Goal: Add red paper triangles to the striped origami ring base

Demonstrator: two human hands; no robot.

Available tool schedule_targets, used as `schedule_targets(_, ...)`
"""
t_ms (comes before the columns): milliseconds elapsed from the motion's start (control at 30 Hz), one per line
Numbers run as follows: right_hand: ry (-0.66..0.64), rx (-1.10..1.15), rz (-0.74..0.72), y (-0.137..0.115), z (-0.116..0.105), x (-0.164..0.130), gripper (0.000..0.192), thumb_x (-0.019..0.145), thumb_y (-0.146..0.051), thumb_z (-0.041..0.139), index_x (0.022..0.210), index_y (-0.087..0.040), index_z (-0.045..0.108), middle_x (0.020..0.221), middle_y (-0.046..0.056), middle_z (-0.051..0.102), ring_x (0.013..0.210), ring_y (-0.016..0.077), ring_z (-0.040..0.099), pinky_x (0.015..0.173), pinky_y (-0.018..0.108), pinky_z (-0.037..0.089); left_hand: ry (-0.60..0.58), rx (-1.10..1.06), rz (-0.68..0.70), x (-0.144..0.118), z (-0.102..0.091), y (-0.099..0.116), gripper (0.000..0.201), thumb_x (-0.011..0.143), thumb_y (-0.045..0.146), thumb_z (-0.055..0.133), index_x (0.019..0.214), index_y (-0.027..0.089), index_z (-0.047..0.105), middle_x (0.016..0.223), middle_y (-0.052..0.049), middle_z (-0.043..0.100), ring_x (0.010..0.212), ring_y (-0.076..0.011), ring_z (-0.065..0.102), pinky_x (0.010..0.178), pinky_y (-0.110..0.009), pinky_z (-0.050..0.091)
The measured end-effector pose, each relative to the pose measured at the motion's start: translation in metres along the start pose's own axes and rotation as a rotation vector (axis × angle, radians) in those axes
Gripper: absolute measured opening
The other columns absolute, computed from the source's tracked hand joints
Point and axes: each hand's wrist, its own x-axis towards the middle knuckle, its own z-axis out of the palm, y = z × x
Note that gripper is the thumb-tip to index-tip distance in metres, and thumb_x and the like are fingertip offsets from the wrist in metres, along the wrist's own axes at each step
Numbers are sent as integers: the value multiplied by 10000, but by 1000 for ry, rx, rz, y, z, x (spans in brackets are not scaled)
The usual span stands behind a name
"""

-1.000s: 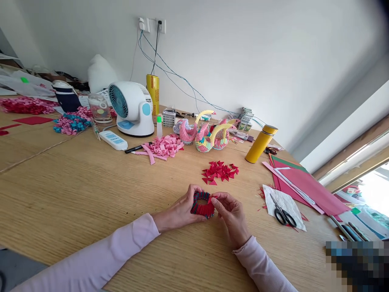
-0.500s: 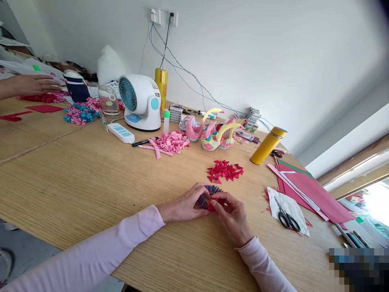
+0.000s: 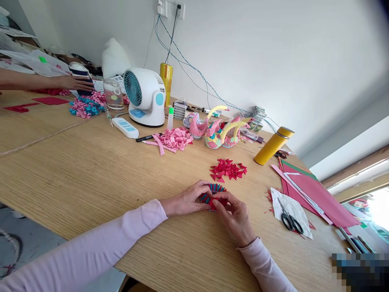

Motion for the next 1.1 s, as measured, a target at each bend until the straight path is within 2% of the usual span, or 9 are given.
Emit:
schedule_targets(400,-51,-33,-45,5,-4,-1,169,829,-321,626,946,-207,669,861,46,686,693,150,647,623,257,527,-19,2,-3,1,0,-1,166,848,306,619,955,189,569,1249,-89,502,1125,-213,517,978,-350,414)
schedule_targets(667,-54,-201,-131,-4,-1,-1,135,849,-288,584,909,-202,669,859,43,677,671,131,628,560,218,521,5,11,11,1,2,-5,180,832,316,638,940,190,569,1245,-85,506,1133,-208,511,1002,-343,393)
schedule_targets(833,-69,-275,-154,-6,-1,-2,126,849,-266,577,919,-206,662,829,33,683,627,123,626,534,210,513,24,49,6,1,3,-6,259,788,322,686,970,194,553,1180,-77,523,1084,-213,525,952,-341,420)
schedule_targets(1000,-56,-353,-171,-2,-1,-2,122,843,-244,581,958,-206,596,845,33,701,656,140,649,555,226,520,38,22,-58,1,5,-5,416,770,326,697,1086,196,460,1066,-58,549,985,-205,557,844,-329,466)
schedule_targets(1100,-47,-417,-211,1,-1,-1,214,841,-221,579,1052,-212,544,890,36,711,690,152,660,582,242,523,58,-55,-45,1,7,-6,492,772,303,693,1145,201,388,1106,-64,544,1012,-202,563,864,-333,466)
